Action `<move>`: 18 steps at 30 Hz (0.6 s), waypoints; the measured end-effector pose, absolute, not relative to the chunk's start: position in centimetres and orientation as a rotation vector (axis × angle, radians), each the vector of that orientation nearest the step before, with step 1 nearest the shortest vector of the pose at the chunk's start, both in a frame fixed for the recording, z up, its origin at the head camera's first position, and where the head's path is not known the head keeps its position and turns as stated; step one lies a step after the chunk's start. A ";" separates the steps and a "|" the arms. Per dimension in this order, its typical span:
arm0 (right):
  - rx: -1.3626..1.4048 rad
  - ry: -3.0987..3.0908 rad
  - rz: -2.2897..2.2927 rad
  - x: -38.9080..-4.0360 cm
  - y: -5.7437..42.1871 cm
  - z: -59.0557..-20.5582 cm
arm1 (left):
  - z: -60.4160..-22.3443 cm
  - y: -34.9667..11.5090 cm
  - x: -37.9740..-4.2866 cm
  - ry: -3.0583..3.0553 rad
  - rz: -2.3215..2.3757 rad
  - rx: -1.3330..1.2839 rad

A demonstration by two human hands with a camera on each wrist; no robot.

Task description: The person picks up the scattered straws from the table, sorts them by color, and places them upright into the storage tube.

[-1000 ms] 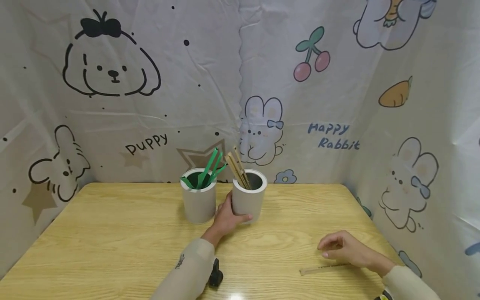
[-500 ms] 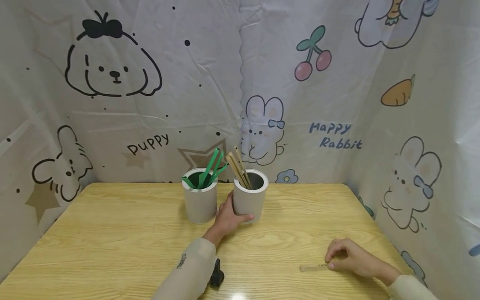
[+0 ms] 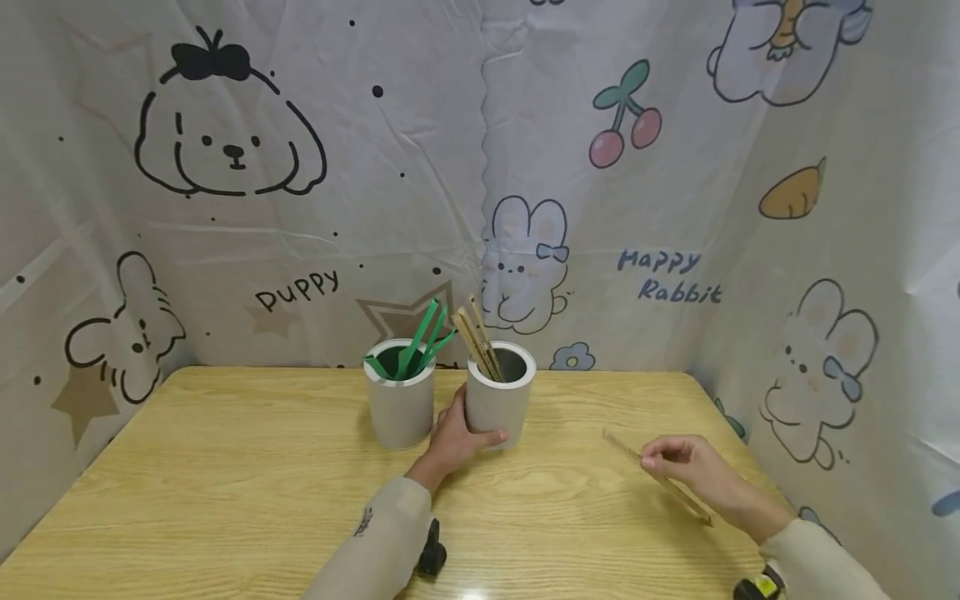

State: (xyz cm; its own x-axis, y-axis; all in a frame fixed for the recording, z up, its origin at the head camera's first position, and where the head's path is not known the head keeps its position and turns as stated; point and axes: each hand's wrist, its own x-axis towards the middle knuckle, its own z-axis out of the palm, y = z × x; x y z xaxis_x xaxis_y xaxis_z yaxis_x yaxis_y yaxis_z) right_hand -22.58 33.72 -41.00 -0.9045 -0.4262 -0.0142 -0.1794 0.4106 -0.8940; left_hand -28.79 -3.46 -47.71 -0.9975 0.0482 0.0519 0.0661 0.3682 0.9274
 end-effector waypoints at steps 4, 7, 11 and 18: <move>-0.532 2.395 -1.751 -23.9 30.8 -38.4 | -47.6 -3.5 -28.7 -2.590 -1.735 -0.104; -0.590 2.210 -2.031 -25.3 27.9 -36.0 | -47.7 -3.5 -28.7 -2.591 -1.731 -0.102; -0.551 1.990 -2.345 -27.0 23.6 -32.3 | -47.8 -3.4 -28.8 -2.590 -1.725 -0.108; -0.373 1.840 -2.717 -29.6 16.1 -28.6 | -47.9 -3.6 -29.1 -2.583 -1.729 -0.122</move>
State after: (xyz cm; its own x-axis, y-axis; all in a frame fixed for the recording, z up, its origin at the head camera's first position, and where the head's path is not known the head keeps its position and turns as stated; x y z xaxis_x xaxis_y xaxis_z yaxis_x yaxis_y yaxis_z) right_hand -29.63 16.11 -28.55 -0.9617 0.0069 0.2741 -0.2571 -0.3700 -0.8927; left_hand -29.09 -3.55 -47.92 -0.9964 0.0481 0.0692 0.0823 0.3793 0.9216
